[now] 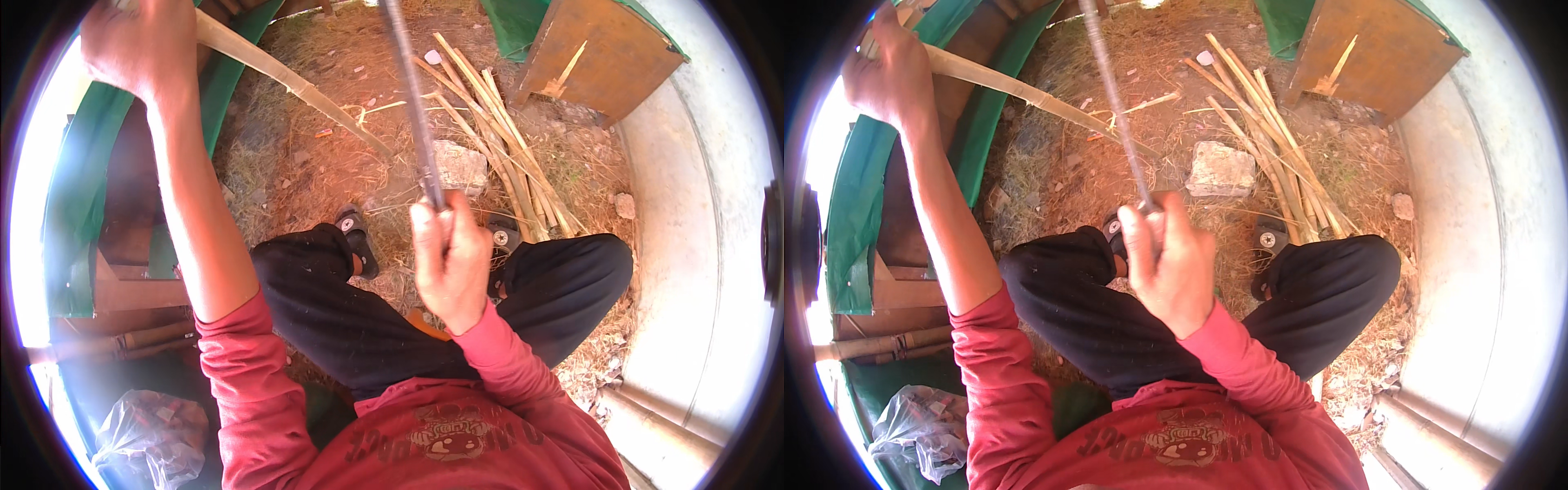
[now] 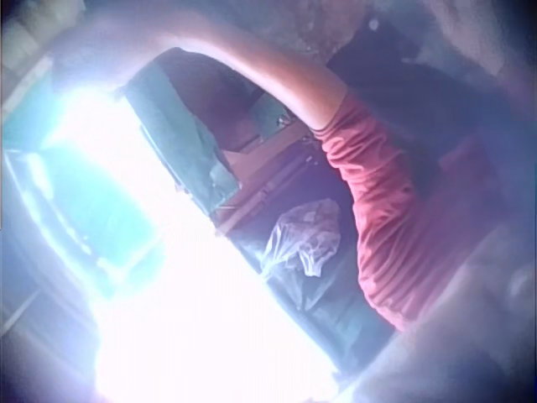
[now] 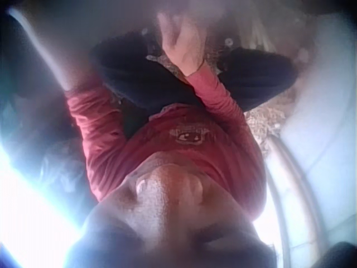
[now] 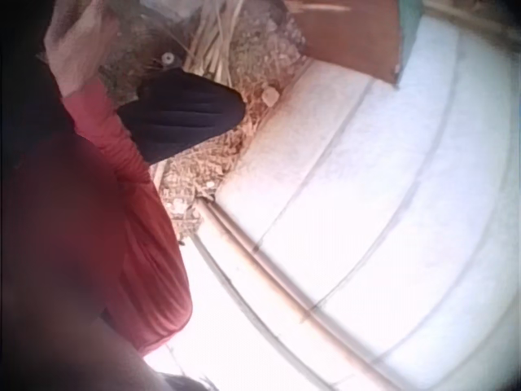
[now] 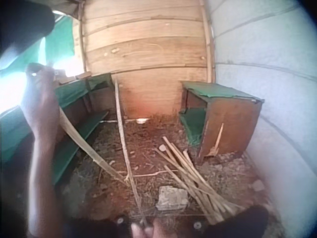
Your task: The person sits cross-legged on the ground and uses a green utility knife to shave and sharpen a thin wooden stick. They rotate the stick and continue shaving it to create a pointed tip. Later, they use a long metal file to further refine the tip of the stick.
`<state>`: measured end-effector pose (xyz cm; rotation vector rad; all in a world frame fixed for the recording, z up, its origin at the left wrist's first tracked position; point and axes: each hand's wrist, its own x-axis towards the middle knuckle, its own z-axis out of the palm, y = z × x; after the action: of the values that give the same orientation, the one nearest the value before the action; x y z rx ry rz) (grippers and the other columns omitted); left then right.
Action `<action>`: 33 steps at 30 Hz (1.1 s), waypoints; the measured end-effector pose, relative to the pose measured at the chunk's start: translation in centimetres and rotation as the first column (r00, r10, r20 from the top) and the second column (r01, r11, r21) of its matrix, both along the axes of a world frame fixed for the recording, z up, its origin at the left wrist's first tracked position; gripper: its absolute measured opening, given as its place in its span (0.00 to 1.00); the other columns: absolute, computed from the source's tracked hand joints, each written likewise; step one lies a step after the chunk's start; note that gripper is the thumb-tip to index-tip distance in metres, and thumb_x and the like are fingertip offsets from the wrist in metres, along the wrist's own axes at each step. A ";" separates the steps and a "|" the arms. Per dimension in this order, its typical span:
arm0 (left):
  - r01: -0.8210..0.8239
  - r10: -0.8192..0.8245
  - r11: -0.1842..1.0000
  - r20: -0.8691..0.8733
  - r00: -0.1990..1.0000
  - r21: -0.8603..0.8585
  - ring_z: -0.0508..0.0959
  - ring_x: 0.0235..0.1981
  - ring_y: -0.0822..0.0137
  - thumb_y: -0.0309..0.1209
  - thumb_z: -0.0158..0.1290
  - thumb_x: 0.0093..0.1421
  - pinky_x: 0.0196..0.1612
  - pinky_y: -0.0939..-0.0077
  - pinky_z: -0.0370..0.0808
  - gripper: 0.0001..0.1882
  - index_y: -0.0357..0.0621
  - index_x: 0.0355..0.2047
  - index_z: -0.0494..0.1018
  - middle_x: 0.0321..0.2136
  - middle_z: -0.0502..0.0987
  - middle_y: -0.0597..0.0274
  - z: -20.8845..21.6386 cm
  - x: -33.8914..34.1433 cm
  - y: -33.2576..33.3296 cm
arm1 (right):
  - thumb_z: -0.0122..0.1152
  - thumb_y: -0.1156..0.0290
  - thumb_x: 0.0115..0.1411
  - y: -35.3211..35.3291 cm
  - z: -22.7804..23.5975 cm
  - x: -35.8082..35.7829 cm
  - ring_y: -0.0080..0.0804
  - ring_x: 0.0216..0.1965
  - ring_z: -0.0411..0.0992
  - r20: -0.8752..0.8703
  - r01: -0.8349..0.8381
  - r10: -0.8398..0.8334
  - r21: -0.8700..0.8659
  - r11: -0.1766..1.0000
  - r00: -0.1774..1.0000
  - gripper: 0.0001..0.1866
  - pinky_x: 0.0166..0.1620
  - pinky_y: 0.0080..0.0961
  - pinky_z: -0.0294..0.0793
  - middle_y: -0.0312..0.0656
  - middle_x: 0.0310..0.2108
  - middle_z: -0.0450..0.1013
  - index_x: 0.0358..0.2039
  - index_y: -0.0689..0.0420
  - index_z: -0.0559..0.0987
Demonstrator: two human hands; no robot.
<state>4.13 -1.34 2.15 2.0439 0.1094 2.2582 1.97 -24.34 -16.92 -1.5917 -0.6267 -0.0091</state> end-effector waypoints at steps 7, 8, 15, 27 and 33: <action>-0.204 0.200 0.972 0.039 0.979 0.114 0.77 0.29 0.67 0.34 0.47 0.68 0.36 0.70 0.72 0.14 0.37 0.37 0.79 0.27 0.80 0.56 -0.3 1.0 2.0 | 0.57 0.59 0.65 3.5 -9.8 4.1 0.57 0.23 0.75 -0.162 -0.174 0.103 -0.524 0.834 0.981 0.20 0.27 0.46 0.72 0.55 0.21 0.75 0.27 0.65 0.74; -0.210 0.207 0.965 0.035 0.978 0.156 0.77 0.29 0.66 0.34 0.47 0.68 0.36 0.70 0.72 0.14 0.37 0.38 0.79 0.27 0.80 0.56 -0.1 1.0 2.0 | 0.57 0.58 0.65 3.0 -10.0 4.7 0.57 0.23 0.75 -0.169 -0.155 0.077 -0.518 0.841 0.983 0.21 0.28 0.46 0.72 0.55 0.20 0.74 0.27 0.65 0.74; -0.080 0.080 0.997 0.089 0.993 0.002 0.77 0.29 0.66 0.37 0.49 0.69 0.36 0.72 0.72 0.16 0.36 0.36 0.79 0.27 0.80 0.56 -0.4 1.8 1.0 | 0.56 0.56 0.66 2.5 -3.2 2.3 0.55 0.21 0.74 -0.211 -0.048 0.006 -0.197 0.979 0.978 0.21 0.28 0.44 0.71 0.53 0.17 0.71 0.26 0.63 0.74; -0.020 0.028 0.998 0.149 0.989 -0.052 0.77 0.21 0.71 0.37 0.59 0.62 0.29 0.77 0.74 0.15 0.35 0.37 0.77 0.24 0.80 0.56 -0.9 0.4 4.5 | 0.59 0.59 0.64 3.3 -0.7 2.5 0.56 0.20 0.73 -0.055 -0.106 0.095 -0.268 0.957 0.994 0.19 0.26 0.44 0.71 0.52 0.16 0.72 0.26 0.64 0.74; -0.236 0.220 0.968 0.157 0.963 0.090 0.77 0.22 0.70 0.37 0.57 0.63 0.32 0.74 0.75 0.12 0.39 0.37 0.77 0.26 0.81 0.58 0.2 1.2 5.2 | 0.56 0.58 0.65 5.5 -10.6 3.1 0.55 0.18 0.72 0.101 0.020 0.014 -0.326 0.945 0.995 0.20 0.25 0.43 0.70 0.55 0.16 0.70 0.26 0.64 0.73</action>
<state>5.36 3.85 2.34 1.9998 0.2286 2.5979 5.09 -18.83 -27.48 -1.9230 -0.7332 0.0123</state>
